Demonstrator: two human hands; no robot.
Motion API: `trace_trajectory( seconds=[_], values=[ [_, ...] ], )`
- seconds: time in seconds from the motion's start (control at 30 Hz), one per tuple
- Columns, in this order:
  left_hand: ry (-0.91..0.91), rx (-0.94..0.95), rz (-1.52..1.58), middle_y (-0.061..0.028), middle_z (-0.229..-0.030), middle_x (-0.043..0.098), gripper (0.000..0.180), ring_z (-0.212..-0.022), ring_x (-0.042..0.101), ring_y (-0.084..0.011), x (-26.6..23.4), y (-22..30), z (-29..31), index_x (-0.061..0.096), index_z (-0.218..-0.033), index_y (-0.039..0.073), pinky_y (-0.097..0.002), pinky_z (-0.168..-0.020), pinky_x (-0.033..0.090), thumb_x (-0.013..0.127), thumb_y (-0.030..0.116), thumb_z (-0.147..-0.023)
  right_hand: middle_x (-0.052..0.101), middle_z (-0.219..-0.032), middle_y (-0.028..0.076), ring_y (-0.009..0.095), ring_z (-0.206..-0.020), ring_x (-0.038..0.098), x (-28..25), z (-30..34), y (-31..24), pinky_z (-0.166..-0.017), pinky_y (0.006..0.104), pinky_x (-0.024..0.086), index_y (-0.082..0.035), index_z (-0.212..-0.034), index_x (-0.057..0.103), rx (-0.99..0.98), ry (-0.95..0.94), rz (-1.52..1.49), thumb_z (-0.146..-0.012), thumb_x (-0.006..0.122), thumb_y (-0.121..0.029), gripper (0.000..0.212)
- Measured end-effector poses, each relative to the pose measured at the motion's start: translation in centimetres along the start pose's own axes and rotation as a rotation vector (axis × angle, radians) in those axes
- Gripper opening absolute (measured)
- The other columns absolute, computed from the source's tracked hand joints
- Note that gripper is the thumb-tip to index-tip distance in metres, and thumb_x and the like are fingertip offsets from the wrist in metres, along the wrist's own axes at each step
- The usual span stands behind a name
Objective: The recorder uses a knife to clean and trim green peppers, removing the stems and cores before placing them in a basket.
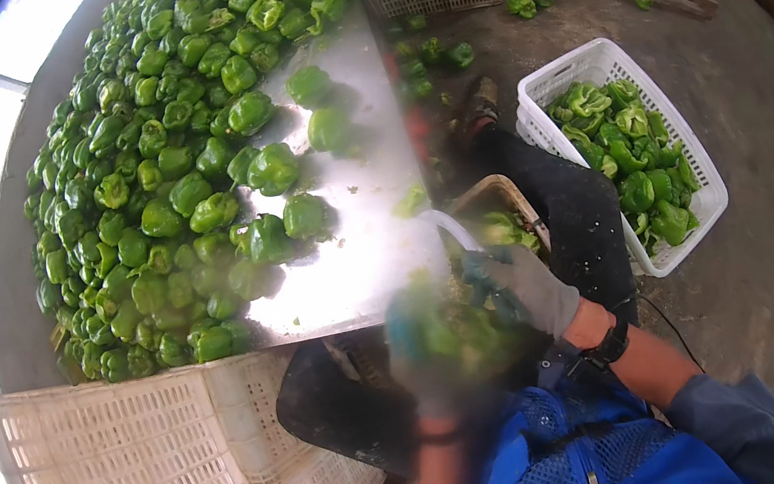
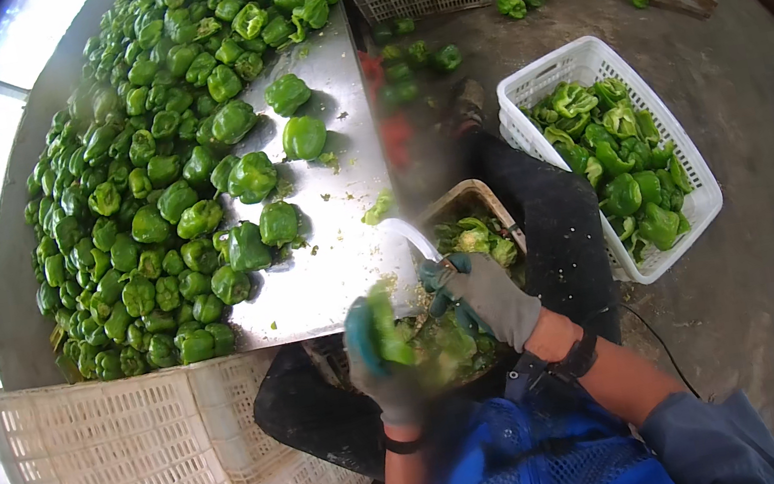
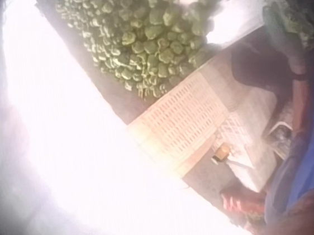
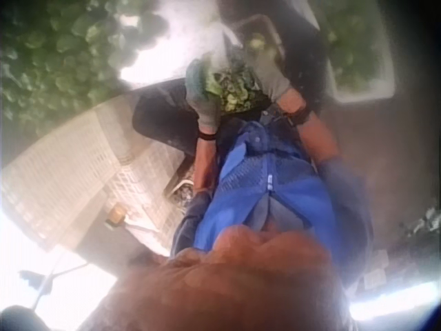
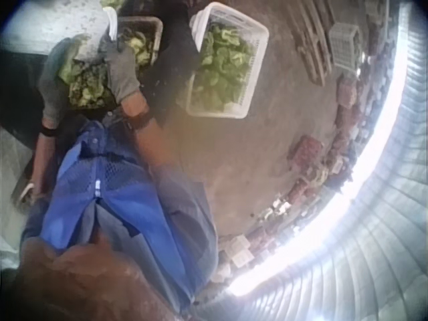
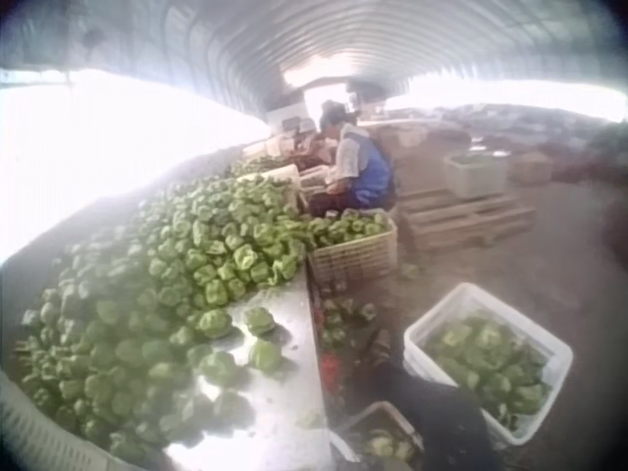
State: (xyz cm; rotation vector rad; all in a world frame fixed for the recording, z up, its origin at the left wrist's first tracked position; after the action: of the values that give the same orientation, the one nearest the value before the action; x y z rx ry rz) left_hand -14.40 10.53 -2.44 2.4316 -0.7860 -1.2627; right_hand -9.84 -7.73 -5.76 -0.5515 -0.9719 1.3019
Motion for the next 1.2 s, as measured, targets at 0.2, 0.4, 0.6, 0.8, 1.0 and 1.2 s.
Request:
trace_trajectory(
  seconds=[0.2,0.4,0.6,0.8,1.0,1.2],
  values=[
    [-0.236,0.216,0.007,-0.025,-0.135,0.067,0.058,-0.123,0.068,-0.0449,0.8,-0.8,0.3,0.062,-0.138,0.0,-0.0533,-0.103,0.057,0.083,0.019,-0.086,0.063,-0.073,0.001,0.01,-0.051,0.053,-0.2,-1.5,-1.6,-0.049,0.0274,0.042,-0.001,-0.101,0.071,0.063,-0.159,-0.054,-0.099,0.078,-0.033,0.033],
    [-0.36,0.31,0.025,-0.0269,-0.141,0.063,0.062,-0.125,0.065,-0.0475,-1.7,-0.2,-4.1,0.058,-0.141,0.003,-0.0543,-0.104,0.056,0.083,0.019,-0.086,0.065,-0.082,0.001,0.009,-0.059,0.057,3.0,-2.5,-4.7,-0.052,0.0259,0.044,-0.003,-0.114,0.072,-0.062,-0.3,0.129,-0.095,0.08,-0.014,0.024],
    [-0.298,0.228,-0.22,-0.029,-0.153,0.055,0.068,-0.136,0.058,-0.0469,-2.0,-8.7,-7.5,0.051,-0.154,0.002,-0.0539,-0.111,0.051,0.064,0.002,-0.087,0.065,-0.09,0.001,0.008,-0.062,0.059,1.0,-5.8,-5.5,-0.056,0.0234,0.046,-0.002,-0.126,0.067,-0.061,-0.344,-0.498,-0.096,0.077,-0.012,0.034],
    [-0.213,-0.13,-0.426,-0.0233,-0.142,0.061,0.074,-0.125,0.061,-0.0436,-1.5,-20.1,-16.0,0.048,-0.158,0.006,-0.0489,-0.106,0.052,0.077,0.018,-0.092,0.067,-0.091,0.014,0.023,-0.082,0.06,0.5,-7.7,-3.7,-0.077,0.0427,0.052,0.002,-0.109,0.066,-0.436,0.097,0.302,-0.085,0.084,-0.024,0.039],
    [-0.455,-0.512,-0.365,-0.024,-0.134,0.07,0.082,-0.119,0.07,-0.0427,0.0,-26.5,-18.0,0.052,-0.155,0.006,-0.0489,-0.103,0.055,0.084,0.032,-0.084,0.072,-0.097,0.009,0.015,-0.076,0.065,-7.2,-2.7,-10.1,-0.069,0.0317,0.055,0.002,-0.121,0.069,-0.475,0.273,0.317,-0.088,0.084,-0.018,0.041],
    [-0.408,-0.624,0.075,-0.0125,-0.125,0.075,0.08,-0.111,0.071,-0.0203,2.2,-24.0,-15.3,0.056,-0.153,0.003,-0.0349,-0.097,0.058,0.086,0.017,-0.08,0.075,-0.095,0.012,0.02,-0.084,0.069,-23.6,0.7,-15.1,-0.077,0.0426,0.055,0.004,-0.117,0.071,-0.587,1.077,0.967,-0.099,0.072,-0.025,0.033]
  ],
)
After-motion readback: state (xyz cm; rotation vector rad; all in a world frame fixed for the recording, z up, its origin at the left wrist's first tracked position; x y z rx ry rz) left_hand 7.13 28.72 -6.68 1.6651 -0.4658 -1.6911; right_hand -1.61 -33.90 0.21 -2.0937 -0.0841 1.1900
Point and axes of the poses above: each hand's wrist, its own z-axis away from the middle knuckle, its own x-axis out of the palm, y = z × x, the point moved 5 cm from there along -z, towards the middle knuckle
